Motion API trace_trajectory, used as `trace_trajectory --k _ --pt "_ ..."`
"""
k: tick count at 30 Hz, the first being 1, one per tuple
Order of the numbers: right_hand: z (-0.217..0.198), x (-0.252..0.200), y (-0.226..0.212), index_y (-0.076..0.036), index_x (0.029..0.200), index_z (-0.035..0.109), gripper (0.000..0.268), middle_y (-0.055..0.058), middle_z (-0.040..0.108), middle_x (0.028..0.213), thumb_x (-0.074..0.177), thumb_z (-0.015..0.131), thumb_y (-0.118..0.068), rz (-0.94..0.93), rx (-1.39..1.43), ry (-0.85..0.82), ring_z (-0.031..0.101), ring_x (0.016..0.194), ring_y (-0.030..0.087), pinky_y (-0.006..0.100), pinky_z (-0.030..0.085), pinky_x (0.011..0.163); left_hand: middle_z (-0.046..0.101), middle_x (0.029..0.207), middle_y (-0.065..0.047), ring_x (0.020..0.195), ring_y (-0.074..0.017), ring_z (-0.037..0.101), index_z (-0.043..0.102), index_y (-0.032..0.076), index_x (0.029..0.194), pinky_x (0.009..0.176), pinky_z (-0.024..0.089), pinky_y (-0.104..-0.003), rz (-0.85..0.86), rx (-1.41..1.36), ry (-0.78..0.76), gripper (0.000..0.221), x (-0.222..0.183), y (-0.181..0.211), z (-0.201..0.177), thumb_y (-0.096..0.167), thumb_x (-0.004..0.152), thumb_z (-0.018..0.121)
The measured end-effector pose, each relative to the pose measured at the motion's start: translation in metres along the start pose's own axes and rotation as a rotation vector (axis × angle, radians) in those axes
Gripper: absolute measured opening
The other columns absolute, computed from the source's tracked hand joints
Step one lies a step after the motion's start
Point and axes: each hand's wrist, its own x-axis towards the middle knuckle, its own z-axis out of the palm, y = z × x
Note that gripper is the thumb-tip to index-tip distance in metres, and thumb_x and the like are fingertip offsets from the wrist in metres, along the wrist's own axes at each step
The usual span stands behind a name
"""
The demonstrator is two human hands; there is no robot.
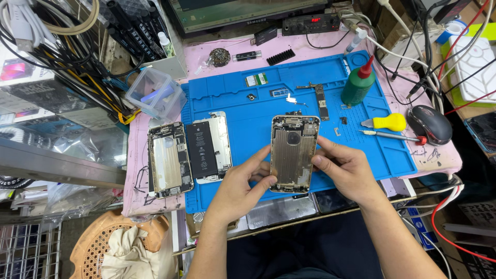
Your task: The person manipulates small internal components and connectors within a disassembled mobile phone on a blue repair mat. They use a screwdriver and a yellow pry tool to position and install parts inside the phone's chassis.
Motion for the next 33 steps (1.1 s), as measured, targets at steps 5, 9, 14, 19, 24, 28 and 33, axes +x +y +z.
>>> trace_trajectory --k 5,9,14,19,24,28,33 --pt "0.0 0.0 0.003 -0.003 0.146 0.058 0.051 0.006 0.074 0.101 0.096 0.068 -0.006 -0.013 0.006 0.005 0.068 0.088 0.012 0.028 0.057 0.081 0.078 0.108 -0.012 0.096 -0.0204 0.078 0.047 0.003 0.152 0.087 0.063 -0.033 0.007 0.01 -0.003 0.065 0.001 0.004 -0.002 0.006 0.092 0.072" --pt "-0.001 -0.001 0.005 -0.003 0.146 0.058 0.051 0.007 0.074 0.102 0.096 0.068 -0.005 -0.007 0.009 0.011 0.068 0.088 0.012 0.028 0.057 0.081 0.078 0.108 -0.012 0.096 -0.0202 0.078 0.047 0.003 0.151 0.085 0.063 -0.033 0.005 -0.005 -0.005 0.065 0.0 0.006 -0.003 0.006 0.092 0.072" --pt "-0.002 -0.001 0.007 -0.002 0.145 0.058 0.05 0.007 0.074 0.102 0.096 0.068 -0.005 -0.014 0.02 0.01 0.068 0.089 0.012 0.029 0.058 0.081 0.078 0.107 -0.013 0.094 -0.0205 0.078 0.048 0.002 0.151 0.084 0.063 -0.032 0.002 -0.015 -0.003 0.064 0.0 0.006 -0.003 0.005 0.091 0.072" --pt "-0.001 -0.001 0.006 -0.001 0.145 0.059 0.051 0.008 0.074 0.1 0.095 0.069 -0.005 0.002 -0.008 0.019 0.069 0.088 0.013 0.029 0.058 0.08 0.078 0.105 -0.011 0.093 -0.0197 0.078 0.049 0.002 0.15 0.083 0.063 -0.031 0.002 -0.001 -0.007 0.064 0.002 0.009 -0.003 0.006 0.09 0.073" --pt "0.001 0.0 0.0 0.002 0.144 0.058 0.051 0.009 0.075 0.099 0.094 0.068 -0.006 0.016 -0.053 0.019 0.07 0.087 0.014 0.029 0.059 0.079 0.079 0.103 -0.01 0.091 -0.0189 0.078 0.051 0.002 0.148 0.079 0.062 -0.03 -0.011 0.038 -0.001 0.064 0.002 0.014 -0.004 0.008 0.089 0.074" --pt "0.002 0.0 -0.003 0.003 0.143 0.058 0.051 0.009 0.075 0.099 0.094 0.069 -0.005 0.018 -0.063 0.017 0.07 0.087 0.014 0.028 0.058 0.079 0.079 0.101 -0.009 0.089 -0.0176 0.078 0.052 0.003 0.148 0.072 0.062 -0.029 -0.068 0.059 0.003 0.065 0.003 0.019 -0.004 0.009 0.087 0.074" --pt "0.001 -0.001 0.0 0.003 0.143 0.058 0.05 0.009 0.075 0.1 0.094 0.069 -0.005 0.012 -0.042 0.011 0.07 0.088 0.014 0.029 0.058 0.08 0.079 0.1 -0.009 0.087 -0.0175 0.077 0.052 0.003 0.148 0.071 0.061 -0.029 -0.05 0.065 0.008 0.065 0.003 0.019 -0.004 0.009 0.087 0.075"
